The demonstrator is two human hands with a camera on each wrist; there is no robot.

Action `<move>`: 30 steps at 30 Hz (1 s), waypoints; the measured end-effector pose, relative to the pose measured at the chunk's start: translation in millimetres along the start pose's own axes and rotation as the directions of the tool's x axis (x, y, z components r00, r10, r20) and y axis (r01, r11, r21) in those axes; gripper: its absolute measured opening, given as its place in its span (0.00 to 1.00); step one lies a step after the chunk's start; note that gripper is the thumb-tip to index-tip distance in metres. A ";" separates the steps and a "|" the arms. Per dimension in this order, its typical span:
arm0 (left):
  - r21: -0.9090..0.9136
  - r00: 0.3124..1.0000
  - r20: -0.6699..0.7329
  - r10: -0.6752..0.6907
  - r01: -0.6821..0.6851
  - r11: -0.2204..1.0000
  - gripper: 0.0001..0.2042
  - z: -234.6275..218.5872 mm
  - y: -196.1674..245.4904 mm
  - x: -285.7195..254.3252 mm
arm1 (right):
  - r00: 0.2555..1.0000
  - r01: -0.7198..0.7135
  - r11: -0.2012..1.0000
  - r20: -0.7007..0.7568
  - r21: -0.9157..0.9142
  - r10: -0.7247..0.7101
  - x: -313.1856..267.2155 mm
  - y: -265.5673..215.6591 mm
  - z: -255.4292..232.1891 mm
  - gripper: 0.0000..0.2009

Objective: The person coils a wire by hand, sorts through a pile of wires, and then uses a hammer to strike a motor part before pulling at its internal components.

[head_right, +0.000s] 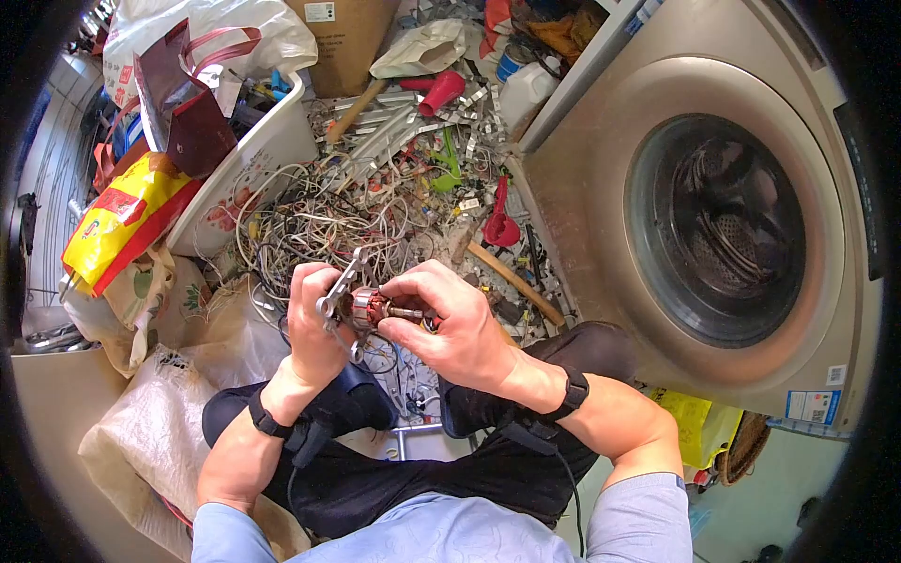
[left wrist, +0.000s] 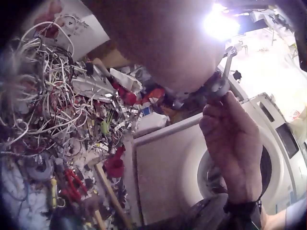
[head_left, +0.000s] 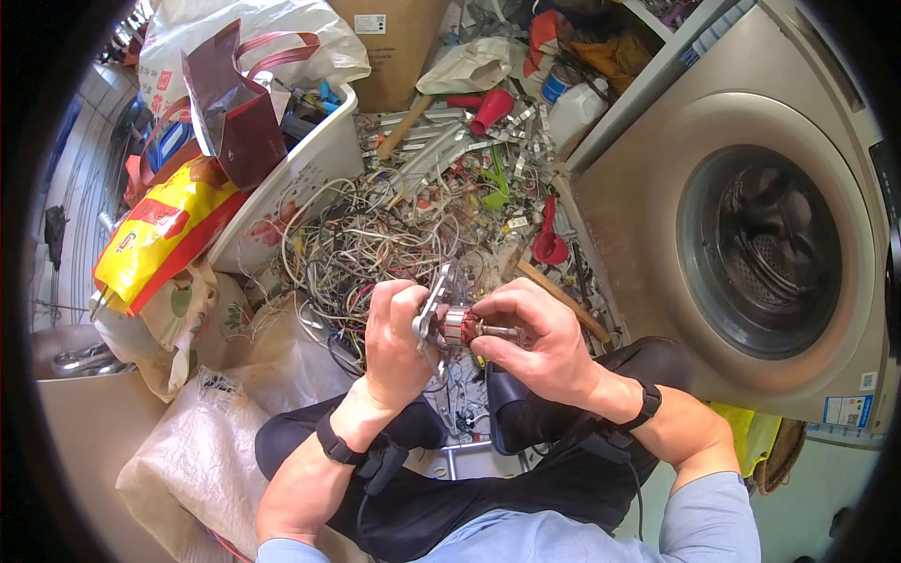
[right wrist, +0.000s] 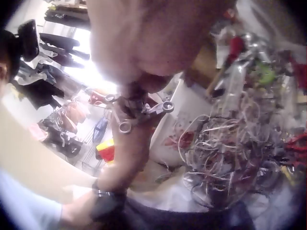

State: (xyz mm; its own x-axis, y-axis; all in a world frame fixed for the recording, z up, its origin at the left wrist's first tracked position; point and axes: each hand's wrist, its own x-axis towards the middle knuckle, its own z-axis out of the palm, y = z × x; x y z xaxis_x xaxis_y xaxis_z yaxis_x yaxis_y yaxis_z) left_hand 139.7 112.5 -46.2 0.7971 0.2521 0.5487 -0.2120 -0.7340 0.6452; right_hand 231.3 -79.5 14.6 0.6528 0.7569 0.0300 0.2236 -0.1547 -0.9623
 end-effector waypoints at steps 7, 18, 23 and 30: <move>-0.085 0.972 0.206 -0.112 0.132 0.988 0.19 -6.2 12.8 8.0 | 0.984 0.161 0.984 -0.061 -0.081 -0.166 8.8 12.8 -3.0 0.15; -0.245 0.619 0.715 -0.324 0.656 0.714 0.18 -13.4 10.2 3.1 | 0.990 -0.112 0.983 0.099 0.148 0.098 9.8 20.5 -3.4 0.11; -0.318 0.585 0.729 -0.356 0.750 0.580 0.20 -24.8 23.4 6.5 | 0.978 -0.198 0.954 0.105 0.224 0.178 11.8 16.7 -1.7 0.09; -0.363 0.370 0.898 -0.238 0.929 0.074 0.21 -12.6 7.7 -9.9 | 0.961 -0.273 0.888 0.140 0.371 0.237 13.6 12.4 -2.0 0.06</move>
State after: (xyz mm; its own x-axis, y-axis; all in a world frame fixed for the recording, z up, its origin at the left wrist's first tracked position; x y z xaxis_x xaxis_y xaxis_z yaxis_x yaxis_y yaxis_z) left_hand 123.0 112.3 -40.0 0.8533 -0.2981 -0.4279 0.5192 0.4090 0.7505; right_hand 244.5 -72.4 3.6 0.5793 0.7798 -0.2372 -0.2480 -0.1086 -0.9626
